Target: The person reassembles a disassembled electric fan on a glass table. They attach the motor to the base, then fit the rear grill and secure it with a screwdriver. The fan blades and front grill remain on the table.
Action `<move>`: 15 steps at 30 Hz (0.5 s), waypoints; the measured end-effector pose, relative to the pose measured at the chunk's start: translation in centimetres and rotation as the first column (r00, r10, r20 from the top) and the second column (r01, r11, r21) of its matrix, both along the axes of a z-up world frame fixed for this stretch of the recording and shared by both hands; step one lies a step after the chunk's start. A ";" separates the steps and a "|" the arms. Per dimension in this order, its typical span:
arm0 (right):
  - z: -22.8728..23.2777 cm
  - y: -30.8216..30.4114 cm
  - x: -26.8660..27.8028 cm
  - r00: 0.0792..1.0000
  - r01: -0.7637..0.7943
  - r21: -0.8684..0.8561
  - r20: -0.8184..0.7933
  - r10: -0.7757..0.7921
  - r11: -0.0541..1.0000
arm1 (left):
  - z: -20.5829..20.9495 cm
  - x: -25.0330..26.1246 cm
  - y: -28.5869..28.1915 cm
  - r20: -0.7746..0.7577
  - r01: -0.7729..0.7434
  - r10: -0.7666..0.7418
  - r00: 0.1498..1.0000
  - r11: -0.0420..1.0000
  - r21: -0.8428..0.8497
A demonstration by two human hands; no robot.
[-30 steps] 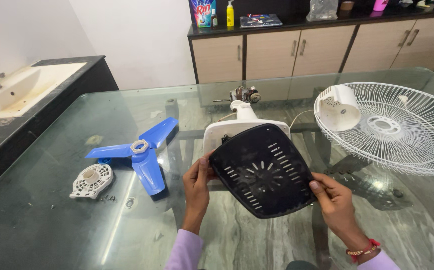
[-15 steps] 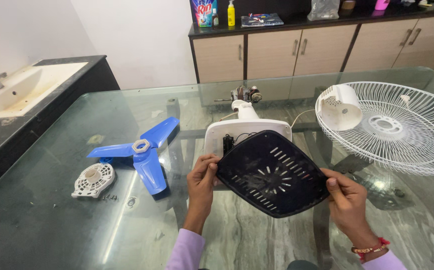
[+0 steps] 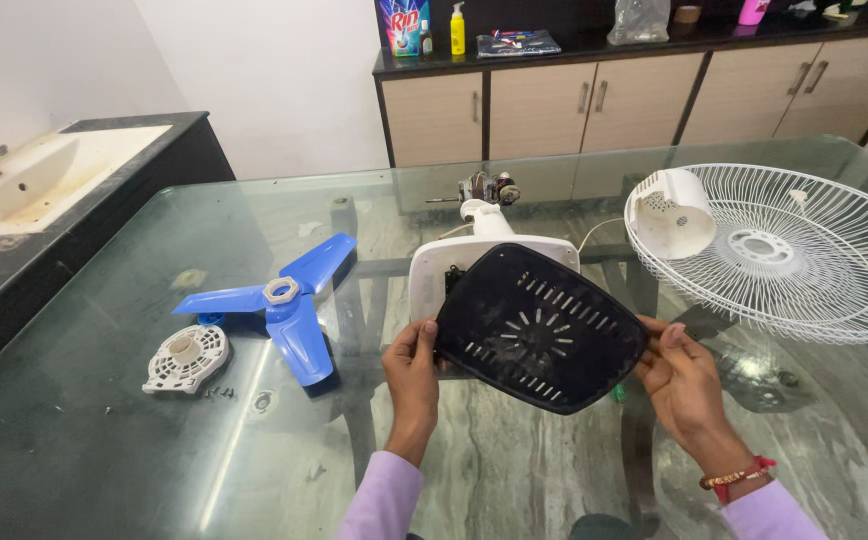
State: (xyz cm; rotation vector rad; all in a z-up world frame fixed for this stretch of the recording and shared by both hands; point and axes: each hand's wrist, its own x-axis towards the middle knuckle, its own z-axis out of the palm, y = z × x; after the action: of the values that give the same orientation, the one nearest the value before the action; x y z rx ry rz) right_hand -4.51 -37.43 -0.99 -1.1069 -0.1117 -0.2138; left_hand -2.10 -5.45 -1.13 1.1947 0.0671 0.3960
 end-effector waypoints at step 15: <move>0.1 -4.2 0.9 0.992 -0.007 -0.195 0.120 0.031 0.981 | -1.3 0.8 -0.3 0.056 0.169 -0.160 0.986 0.957 -0.237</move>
State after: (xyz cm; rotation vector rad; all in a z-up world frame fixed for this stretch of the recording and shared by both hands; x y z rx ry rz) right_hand -3.59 -41.68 -0.87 -1.2864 -0.2576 -0.2578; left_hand -1.31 -5.79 -2.44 0.9448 -0.0159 0.2548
